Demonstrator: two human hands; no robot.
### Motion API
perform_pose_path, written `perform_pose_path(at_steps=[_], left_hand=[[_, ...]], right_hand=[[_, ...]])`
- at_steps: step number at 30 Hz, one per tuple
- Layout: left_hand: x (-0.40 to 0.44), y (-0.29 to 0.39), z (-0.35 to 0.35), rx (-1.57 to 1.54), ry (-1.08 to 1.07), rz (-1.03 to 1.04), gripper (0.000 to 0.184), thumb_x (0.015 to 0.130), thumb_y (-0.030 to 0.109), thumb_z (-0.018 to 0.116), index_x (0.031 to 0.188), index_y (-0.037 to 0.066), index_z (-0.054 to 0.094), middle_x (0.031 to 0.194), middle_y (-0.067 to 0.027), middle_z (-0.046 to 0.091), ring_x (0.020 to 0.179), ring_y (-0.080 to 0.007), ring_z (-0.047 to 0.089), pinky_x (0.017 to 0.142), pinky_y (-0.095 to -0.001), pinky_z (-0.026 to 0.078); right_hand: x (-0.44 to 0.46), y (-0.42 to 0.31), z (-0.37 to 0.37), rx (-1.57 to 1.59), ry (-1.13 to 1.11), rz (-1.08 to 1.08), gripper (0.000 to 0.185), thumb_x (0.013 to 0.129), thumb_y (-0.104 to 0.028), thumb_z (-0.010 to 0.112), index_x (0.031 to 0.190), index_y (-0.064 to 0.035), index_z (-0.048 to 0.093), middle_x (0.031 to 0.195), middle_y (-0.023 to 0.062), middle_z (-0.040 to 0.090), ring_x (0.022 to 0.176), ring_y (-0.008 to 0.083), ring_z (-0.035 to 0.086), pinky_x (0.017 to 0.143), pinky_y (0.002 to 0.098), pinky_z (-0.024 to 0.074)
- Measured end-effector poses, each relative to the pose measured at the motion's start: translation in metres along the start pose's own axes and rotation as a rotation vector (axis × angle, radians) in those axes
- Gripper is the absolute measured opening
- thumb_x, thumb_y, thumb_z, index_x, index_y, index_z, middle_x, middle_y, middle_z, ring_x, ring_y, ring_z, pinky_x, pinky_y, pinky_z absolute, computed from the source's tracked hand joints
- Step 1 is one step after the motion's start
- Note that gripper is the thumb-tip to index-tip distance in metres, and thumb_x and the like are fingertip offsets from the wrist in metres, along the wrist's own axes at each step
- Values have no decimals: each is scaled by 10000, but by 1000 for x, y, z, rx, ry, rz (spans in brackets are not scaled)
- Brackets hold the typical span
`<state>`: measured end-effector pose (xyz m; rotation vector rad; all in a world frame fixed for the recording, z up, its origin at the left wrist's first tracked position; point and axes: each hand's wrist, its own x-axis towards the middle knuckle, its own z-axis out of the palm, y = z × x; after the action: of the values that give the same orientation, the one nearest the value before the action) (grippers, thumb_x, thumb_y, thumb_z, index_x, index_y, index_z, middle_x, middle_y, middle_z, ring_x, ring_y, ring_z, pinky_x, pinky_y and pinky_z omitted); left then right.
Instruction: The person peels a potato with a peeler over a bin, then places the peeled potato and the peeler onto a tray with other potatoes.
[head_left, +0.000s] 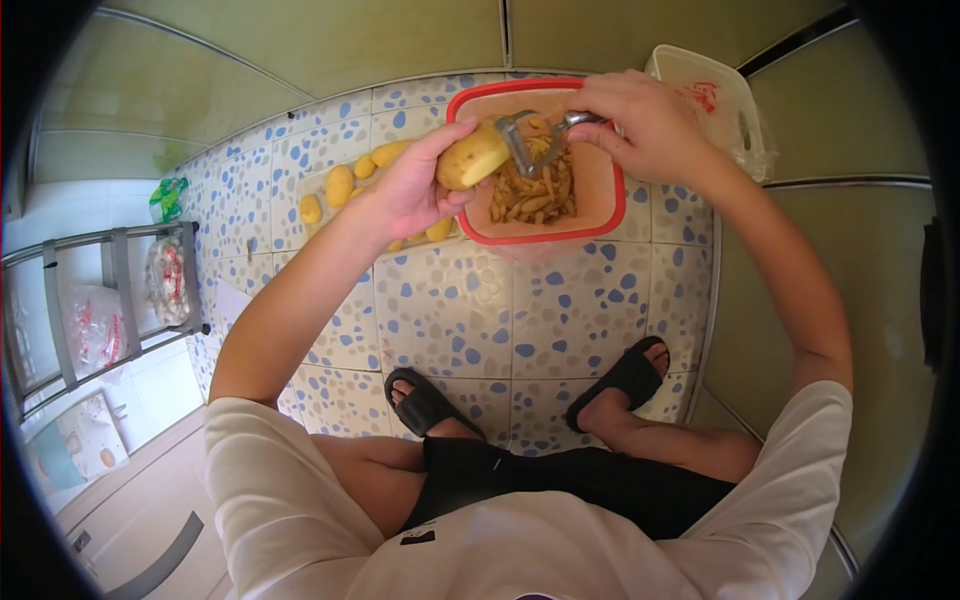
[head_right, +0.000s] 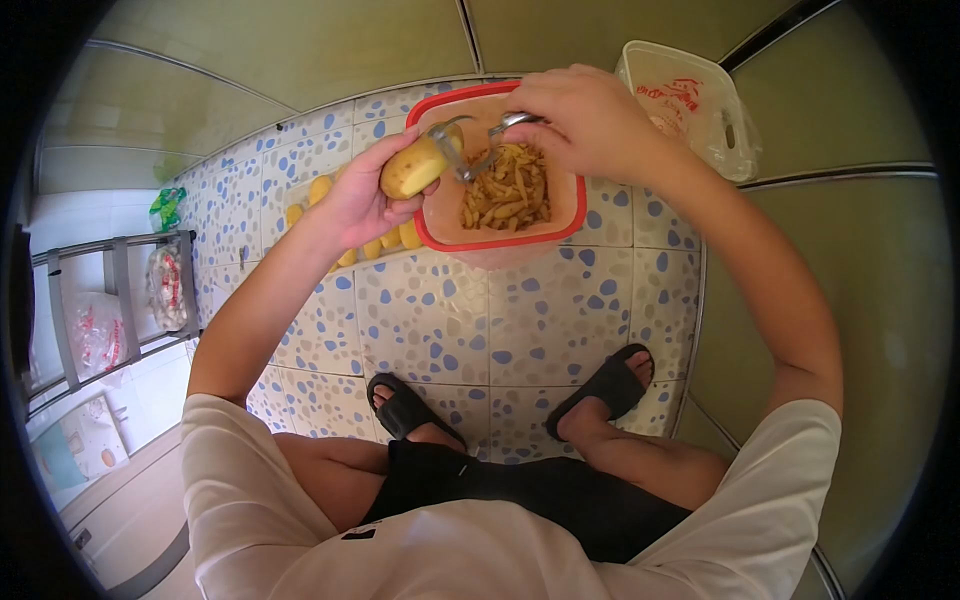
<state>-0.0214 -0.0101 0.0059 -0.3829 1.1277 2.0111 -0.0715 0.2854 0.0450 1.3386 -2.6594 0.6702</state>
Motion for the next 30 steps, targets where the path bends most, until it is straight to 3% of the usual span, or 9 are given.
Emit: perform_pose_path(at_steps=[2, 5, 11, 14, 17, 20, 23, 26, 30], left_hand=[[0, -2, 11, 32, 105, 36, 382, 1074, 457, 529, 1167, 98, 617, 838, -52, 657, 484, -62, 416, 421, -195, 299], [-1, -2, 3, 59, -61, -37, 406, 1093, 481, 482, 1167, 103, 610, 846, -62, 649, 488, -71, 423, 430, -192, 297], [-1, -11, -1, 59, 9, -22, 431, 1092, 505, 471, 1141, 99, 610, 779, -30, 621, 485, -64, 365, 436, -211, 242], [-4, -10, 4, 116, 62, -20, 440, 1094, 513, 462, 1104, 97, 606, 748, -39, 614, 469, -66, 339, 433, -218, 222], [-6, -7, 8, 210, 100, -6, 433, 1092, 515, 468, 1085, 103, 601, 715, -52, 608, 451, -69, 342, 427, -222, 231], [-10, -3, 0, 181, 115, -22, 366, 1095, 450, 483, 1149, 111, 610, 770, -60, 635, 475, -84, 372, 435, -248, 233], [-20, 0, 12, 257, 160, -12, 451, 1072, 527, 485, 1093, 95, 612, 707, -89, 624, 444, -82, 393, 412, -233, 286], [-15, -3, 12, 161, 266, 41, 459, 1067, 530, 477, 1104, 93, 613, 741, -97, 644, 454, -94, 412, 410, -234, 297], [-8, 0, 4, 51, 120, 37, 464, 1065, 532, 469, 1132, 96, 614, 810, -96, 668, 468, -99, 422, 409, -226, 273]], right_hand=[[5, -10, 5, -3, 2, -45, 240, 959, -344, 708, 1072, -134, 714, 970, 34, 705, 930, 274, 676, 832, 418, 507], [9, -24, 11, -25, 29, -99, 236, 940, -349, 724, 1047, -139, 711, 972, 26, 714, 921, 271, 687, 817, 422, 511], [14, -37, 14, -33, 3, -91, 241, 900, -288, 758, 1045, -101, 706, 988, 50, 700, 945, 280, 682, 810, 423, 508], [13, -35, 17, -21, 36, -81, 239, 908, -344, 752, 1004, -128, 719, 965, 32, 729, 919, 292, 697, 803, 434, 519], [10, -22, 12, 21, 41, -54, 244, 914, -341, 746, 1013, -119, 732, 965, 49, 731, 916, 311, 695, 790, 438, 522], [1, 7, -2, -139, -4, 28, 246, 934, -338, 727, 1033, -112, 736, 957, 70, 729, 907, 324, 694, 790, 443, 525], [-18, 45, 3, -119, -11, 179, 254, 947, -313, 720, 1063, -88, 721, 948, 75, 705, 892, 310, 664, 799, 419, 504], [-13, 33, -7, -55, -8, 148, 267, 965, -324, 704, 1069, -78, 718, 947, 83, 700, 886, 311, 659, 796, 424, 502], [6, -1, -14, 21, -30, 59, 261, 956, -315, 715, 1063, -77, 719, 955, 76, 703, 902, 306, 663, 808, 423, 501]])
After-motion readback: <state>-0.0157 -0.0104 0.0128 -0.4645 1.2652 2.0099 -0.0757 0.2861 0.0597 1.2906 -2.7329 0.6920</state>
